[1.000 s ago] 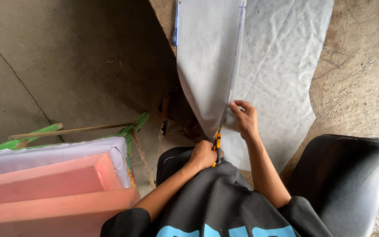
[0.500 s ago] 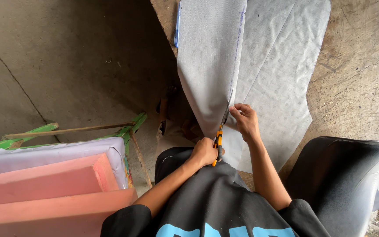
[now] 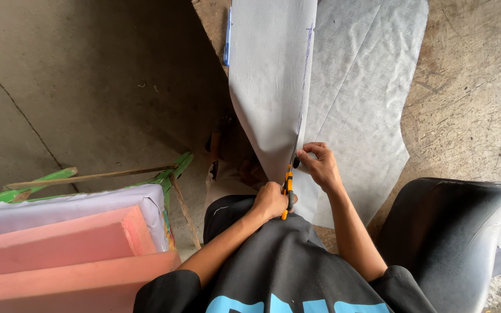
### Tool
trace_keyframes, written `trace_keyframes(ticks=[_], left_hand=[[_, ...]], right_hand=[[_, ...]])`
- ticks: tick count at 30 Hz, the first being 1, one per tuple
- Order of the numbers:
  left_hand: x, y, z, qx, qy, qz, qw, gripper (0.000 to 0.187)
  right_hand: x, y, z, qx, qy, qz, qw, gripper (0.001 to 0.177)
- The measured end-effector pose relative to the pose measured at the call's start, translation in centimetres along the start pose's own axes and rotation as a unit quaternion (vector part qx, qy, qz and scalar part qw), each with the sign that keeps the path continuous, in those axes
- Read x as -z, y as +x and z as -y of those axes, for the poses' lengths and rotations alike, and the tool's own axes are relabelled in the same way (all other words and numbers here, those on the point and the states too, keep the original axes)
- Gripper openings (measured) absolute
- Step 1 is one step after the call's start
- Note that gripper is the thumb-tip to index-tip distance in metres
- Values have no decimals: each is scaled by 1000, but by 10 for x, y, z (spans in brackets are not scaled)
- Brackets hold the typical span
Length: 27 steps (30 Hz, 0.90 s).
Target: The person traces a pattern onto a sheet of gray fabric using a blue pen and a black curved object as a guide. They then use yellow-handled scissors to cut the fabric along the marked lines on a wooden workbench.
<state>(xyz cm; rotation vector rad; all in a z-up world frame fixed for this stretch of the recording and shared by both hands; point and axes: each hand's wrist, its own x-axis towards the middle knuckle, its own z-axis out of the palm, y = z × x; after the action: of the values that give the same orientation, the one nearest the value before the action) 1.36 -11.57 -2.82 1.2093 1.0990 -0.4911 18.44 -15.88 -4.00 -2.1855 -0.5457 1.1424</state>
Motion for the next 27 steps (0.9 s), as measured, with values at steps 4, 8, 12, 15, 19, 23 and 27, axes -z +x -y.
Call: trace_keyframes(ticks=[4,8,12,15,19,23,27], left_hand=[[9,-2,-13,-15,-1,-9,1000,34],[4,3,-9,-15,6,-9,1000,31],[1,-6,-11,4,1,-10,1000,28],[-2,-2,-7,10,-17,-12,1000,30],[6,1,-16,-3,-14,-19,1000,30],[2,-3,-14,5,-11,-21,1000,27],[0,-7,-14,14,-15,-22,1000,27]], right_hand=[[0,3,-12,15,-33,15,999,21],[3,-3,-7,17,-53,31,998,22],[5,-1,-19,19,-60,50,997,21],[7,-4,-18,33,-70,55,995,20],[4,-5,-29,51,-84,60,993,20],[3,-4,-38,57,-94,71,991,19],[4,-8,-37,52,-96,82,991,18]])
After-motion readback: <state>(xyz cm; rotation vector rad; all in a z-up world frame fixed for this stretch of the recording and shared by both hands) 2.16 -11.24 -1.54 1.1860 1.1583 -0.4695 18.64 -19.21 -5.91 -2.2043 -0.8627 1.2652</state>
